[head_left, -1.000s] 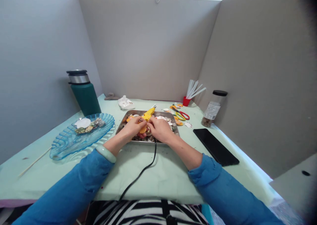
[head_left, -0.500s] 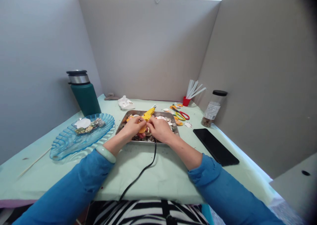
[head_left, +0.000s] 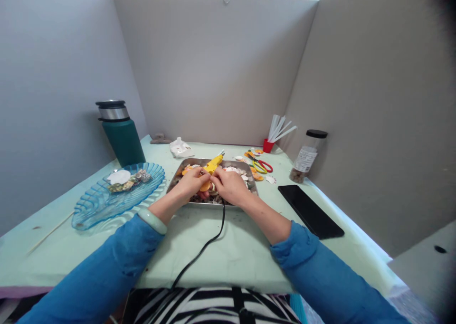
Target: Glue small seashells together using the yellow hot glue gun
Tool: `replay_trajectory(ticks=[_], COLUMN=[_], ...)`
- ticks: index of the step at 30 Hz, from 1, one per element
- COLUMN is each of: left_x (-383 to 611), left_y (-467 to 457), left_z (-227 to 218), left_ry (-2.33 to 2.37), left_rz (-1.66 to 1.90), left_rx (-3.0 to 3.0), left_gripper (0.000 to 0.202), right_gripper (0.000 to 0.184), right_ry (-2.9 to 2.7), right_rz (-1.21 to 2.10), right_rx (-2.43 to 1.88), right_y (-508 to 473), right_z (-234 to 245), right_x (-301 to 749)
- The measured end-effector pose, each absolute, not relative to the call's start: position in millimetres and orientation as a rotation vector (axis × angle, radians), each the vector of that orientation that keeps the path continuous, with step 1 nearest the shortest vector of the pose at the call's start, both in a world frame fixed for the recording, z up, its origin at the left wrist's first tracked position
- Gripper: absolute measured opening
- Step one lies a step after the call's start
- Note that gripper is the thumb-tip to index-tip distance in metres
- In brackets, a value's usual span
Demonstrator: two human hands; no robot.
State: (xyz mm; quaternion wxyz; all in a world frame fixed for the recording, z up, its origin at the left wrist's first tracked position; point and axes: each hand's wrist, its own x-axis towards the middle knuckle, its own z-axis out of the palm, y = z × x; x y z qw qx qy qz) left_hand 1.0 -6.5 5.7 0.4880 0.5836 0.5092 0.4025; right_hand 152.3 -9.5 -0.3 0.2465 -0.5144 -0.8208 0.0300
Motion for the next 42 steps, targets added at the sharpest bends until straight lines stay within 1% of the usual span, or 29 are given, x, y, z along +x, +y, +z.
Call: replay_trajectory(ticks=[17, 22, 27, 36, 42], left_x=[2.4, 2.0, 2.9, 1.7, 1.9], left_y=[-5.3, -5.9, -7.5, -7.0, -7.5], left_z=[5.5, 5.3, 7.2, 6.0, 6.8], left_ry=[1.288, 1.256, 1.266, 1.23, 1.254], left_rz=[0.948, 0.96, 0.95, 0.964, 0.965], left_rx=[1.395, 1.39, 1.404, 1.418, 1.424], left_gripper=[0.007, 0.012, 0.007, 0.019, 0.011], right_gripper=[0.025, 0.026, 0.025, 0.025, 0.024], right_ry=[-2.235, -2.232, -2.232, -2.251, -2.242], right_rz=[0.08, 0.091, 0.08, 0.09, 0.083], right_rx=[-1.449, -1.469, -1.449, -1.437, -1.431], right_y=[-10.1, -11.0, -10.8, -10.6, -11.3], right_z=[0.6, 1.5, 2.0, 1.8, 2.3], right_x=[151.7, 151.4, 151.0, 151.5, 151.0])
